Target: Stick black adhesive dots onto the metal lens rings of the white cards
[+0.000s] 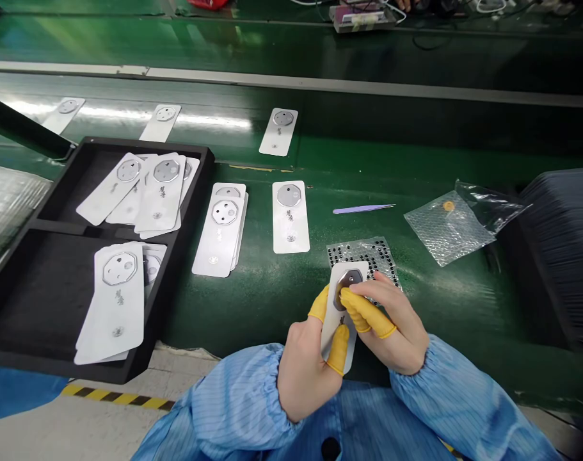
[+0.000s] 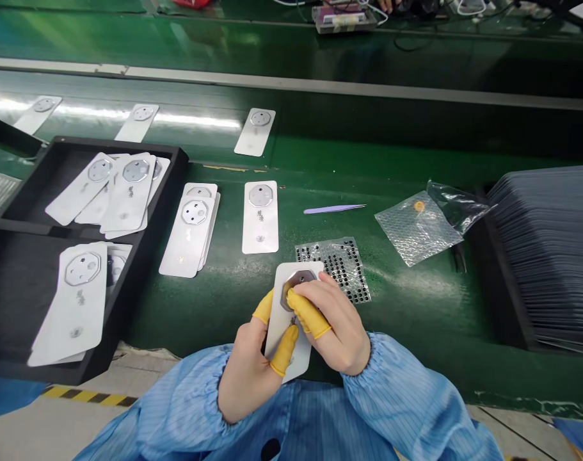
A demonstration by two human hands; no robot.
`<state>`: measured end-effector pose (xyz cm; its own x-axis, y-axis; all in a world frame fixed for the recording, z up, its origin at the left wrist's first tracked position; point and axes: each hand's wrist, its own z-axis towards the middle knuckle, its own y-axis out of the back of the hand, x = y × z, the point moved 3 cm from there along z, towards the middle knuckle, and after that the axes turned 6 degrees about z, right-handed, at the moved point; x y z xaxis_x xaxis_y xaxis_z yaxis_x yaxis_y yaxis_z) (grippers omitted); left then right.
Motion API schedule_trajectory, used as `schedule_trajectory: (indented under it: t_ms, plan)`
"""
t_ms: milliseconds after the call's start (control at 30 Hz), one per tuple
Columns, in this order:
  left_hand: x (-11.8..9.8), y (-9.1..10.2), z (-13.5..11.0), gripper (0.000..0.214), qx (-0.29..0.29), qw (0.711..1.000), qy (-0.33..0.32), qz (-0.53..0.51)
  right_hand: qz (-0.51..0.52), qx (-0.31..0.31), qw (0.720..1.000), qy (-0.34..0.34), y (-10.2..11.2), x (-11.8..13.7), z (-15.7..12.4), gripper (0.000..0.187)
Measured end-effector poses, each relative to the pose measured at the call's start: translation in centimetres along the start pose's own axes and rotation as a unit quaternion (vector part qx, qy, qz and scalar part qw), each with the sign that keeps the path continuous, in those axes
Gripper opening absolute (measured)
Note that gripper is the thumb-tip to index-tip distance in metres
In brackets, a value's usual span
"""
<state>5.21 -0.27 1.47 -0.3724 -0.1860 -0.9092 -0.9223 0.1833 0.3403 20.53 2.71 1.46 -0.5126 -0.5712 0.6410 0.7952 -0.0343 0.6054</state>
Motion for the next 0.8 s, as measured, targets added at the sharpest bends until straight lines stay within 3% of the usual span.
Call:
schedule_trajectory:
  t_ms: [100,233,300,400,500,600,700,800]
  plan:
    - [0.0,0.1,0.0,0.034,0.0,1.0,0.001,0.0,-0.001,0.03,0.999,0.019,0.1,0.6,0.9,0.053]
    - [0.1,0.5,0.1,0.021,-0.019,0.999,-0.023,0.037,-0.078,0.088,0.989,0.091,-0.3,2.0,1.2,0.052]
    - [0.3,0.3,0.1,0.013,-0.017,0.997,-0.03,0.067,-0.09,0.112,0.986,0.086,-0.7,2.2,1.0,0.054]
    - [0.5,-0.2,0.2,0.009,-0.008,0.995,-0.028,0.096,-0.051,0.119,0.989,0.072,-1.2,1.8,0.6,0.058]
    - [0.5,0.4,0.9,0.025,0.003,0.996,-0.041,0.074,0.016,0.118,0.991,0.061,-1.2,1.0,0.7,0.058]
    - [0.9,4.5,2.9,0.045,-0.063,0.992,-0.076,0.082,0.046,0.115,0.992,0.019,-0.6,-0.6,0.8,0.058]
    - [2.6,12.1,5.6,0.056,-0.23,0.952,-0.041,0.2,0.005,0.098,0.995,-0.011,0.3,-2.8,0.2,0.062]
    - [4.8,18.4,8.5,0.061,-0.27,0.927,0.003,0.26,-0.051,0.094,0.994,-0.017,0.6,-5.0,-1.0,0.064]
